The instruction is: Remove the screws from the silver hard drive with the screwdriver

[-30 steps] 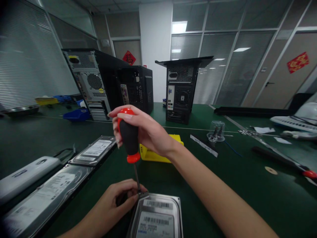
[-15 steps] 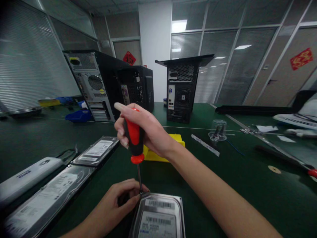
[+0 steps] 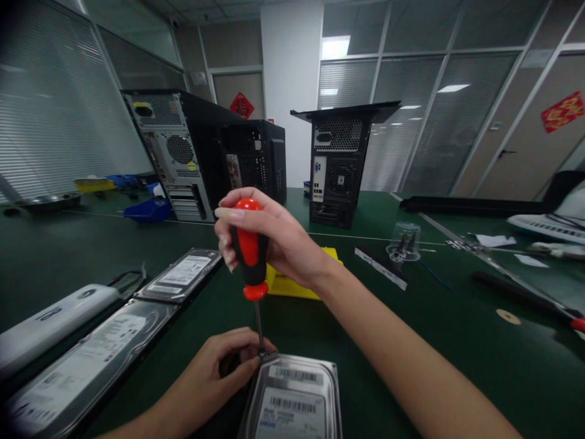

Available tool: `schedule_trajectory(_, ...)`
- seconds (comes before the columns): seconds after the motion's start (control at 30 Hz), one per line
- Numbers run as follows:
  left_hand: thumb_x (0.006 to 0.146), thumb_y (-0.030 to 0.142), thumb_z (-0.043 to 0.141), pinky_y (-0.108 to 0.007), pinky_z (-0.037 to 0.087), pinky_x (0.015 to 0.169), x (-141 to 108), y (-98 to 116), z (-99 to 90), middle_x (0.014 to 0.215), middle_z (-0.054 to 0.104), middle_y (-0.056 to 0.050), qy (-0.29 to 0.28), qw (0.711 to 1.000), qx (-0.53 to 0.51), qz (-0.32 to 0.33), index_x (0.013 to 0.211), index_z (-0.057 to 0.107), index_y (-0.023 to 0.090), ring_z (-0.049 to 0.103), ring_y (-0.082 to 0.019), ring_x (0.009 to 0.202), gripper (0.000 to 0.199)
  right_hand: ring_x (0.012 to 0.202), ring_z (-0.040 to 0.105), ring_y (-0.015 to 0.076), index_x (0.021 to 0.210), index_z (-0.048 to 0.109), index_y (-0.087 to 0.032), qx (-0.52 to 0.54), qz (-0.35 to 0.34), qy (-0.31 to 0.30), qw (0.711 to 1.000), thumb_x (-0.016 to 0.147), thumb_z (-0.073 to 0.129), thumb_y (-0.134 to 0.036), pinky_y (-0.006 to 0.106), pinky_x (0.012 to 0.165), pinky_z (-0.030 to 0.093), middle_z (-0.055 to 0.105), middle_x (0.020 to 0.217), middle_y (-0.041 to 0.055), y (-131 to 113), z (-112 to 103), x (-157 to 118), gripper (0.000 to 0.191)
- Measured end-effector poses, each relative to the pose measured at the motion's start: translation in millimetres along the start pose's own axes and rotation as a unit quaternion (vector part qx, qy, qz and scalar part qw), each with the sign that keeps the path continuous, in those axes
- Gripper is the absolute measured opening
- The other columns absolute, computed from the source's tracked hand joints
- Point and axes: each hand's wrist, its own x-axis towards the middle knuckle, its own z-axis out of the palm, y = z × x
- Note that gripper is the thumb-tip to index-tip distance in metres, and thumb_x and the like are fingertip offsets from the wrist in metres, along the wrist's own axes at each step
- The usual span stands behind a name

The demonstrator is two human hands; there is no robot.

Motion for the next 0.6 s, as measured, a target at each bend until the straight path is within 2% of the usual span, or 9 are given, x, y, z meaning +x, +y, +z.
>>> schedule_trajectory(0.13,0.079,0.02,0.05,-0.021,0.036,0.056,0.9,-0.7,-0.3,0.07,0.057,0.0,0.003,1.0,-0.003,0.0,0.088,0.07,0.018,0.047,-0.012,0.061,0.021,0.054,0.047,0.0071,0.086,0.038,-0.022,0.015,-0.009,0.004,1.0,0.082,0.054,-0.021,0.021,0.054,0.04,0.048,0.06,-0.0065,2.2,2.1,0.4,0.017)
schedule_trajectory(0.3,0.079,0.02,0.051,-0.021,0.036,0.056,2.1,-2.9,0.2,0.07,0.058,0.0,0.005,1.0,0.001,-0.003,0.088,0.07,0.018,0.048,-0.012,0.061,0.021,0.052,0.048,0.0066,0.084,0.037,-0.022,0.012,-0.007,-0.006,1.0,0.082,0.058,-0.02,0.02,0.052,0.04,0.051,0.06,-0.0065,3.1,2.0,-2.0,0.021)
schedule_trajectory(0.6,0.085,0.024,0.043,-0.024,0.041,0.062,2.6,-8.5,-2.0,0.083,0.067,-0.002,-0.012,1.0,-0.021,-0.007,0.089,0.068,0.018,0.058,-0.016,0.074,0.026,0.058,0.053,0.008,0.08,0.047,-0.02,-0.019,-0.014,-0.025,0.999,0.078,0.063,-0.031,0.021,0.054,0.045,0.054,0.07,-0.0036,5.8,-0.6,-0.6,0.02)
